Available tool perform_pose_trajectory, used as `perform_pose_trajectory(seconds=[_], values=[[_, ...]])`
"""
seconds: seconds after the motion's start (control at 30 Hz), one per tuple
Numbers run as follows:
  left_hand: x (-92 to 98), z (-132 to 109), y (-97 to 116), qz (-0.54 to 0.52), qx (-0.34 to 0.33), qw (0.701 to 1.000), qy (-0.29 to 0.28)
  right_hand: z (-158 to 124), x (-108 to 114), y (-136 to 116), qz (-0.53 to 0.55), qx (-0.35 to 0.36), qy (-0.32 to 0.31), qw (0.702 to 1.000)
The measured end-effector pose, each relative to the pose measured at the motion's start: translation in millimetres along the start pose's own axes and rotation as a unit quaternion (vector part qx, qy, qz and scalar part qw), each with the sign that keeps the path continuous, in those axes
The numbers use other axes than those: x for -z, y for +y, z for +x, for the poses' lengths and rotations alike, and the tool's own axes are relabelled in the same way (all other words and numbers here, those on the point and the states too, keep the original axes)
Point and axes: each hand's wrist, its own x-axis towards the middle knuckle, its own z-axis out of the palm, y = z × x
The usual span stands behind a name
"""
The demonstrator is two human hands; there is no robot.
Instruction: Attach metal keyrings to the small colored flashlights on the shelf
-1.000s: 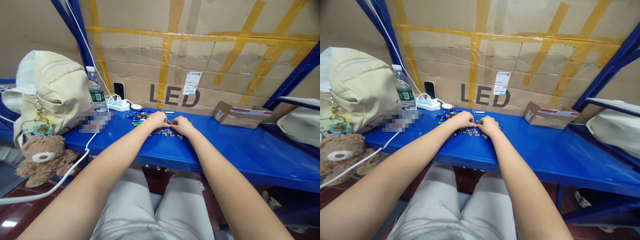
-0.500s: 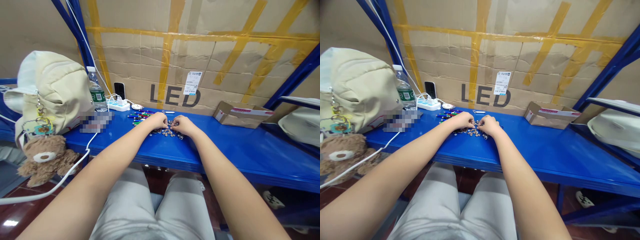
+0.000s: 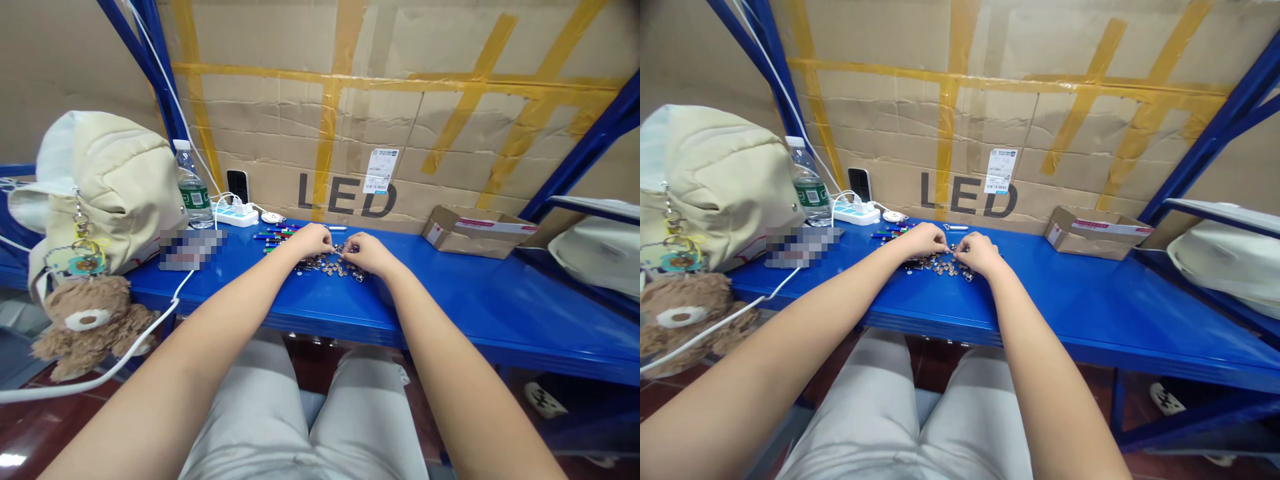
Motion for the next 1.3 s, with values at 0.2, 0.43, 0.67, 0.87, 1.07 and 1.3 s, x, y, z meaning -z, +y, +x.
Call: perform_pose_trajectory(seconds=[0.2, 0.43, 0.67, 0.87, 1.07, 1.3], values=[[1.0, 25, 2, 0.042, 0.05, 0.996, -0.064, 0, 1, 1, 0.007, -0.012, 0.002, 1.0], [5.2, 32, 10, 0.062, 0.044, 0.991, -0.113, 0, -1, 3, 0.013, -0.012, -0.007, 1.0], [8.4, 35, 15, 0.075, 0.029, 0.985, -0.15, 1, -2, 5, 0.006, -0.016, -0.017, 1.0], [6.3, 30, 14, 0.044, 0.028, 0.986, -0.157, 1, -4, 5, 0.008, -0.015, -0.023, 1.0], [5.0, 21, 11, -0.004, 0.01, 0.988, -0.152, 0, -3, 4, 0.004, -0.018, -0.033, 0.999], [3.2, 14, -3, -0.023, -0.063, 0.99, -0.125, -1, -2, 2, -0.006, -0.012, -0.039, 0.999]])
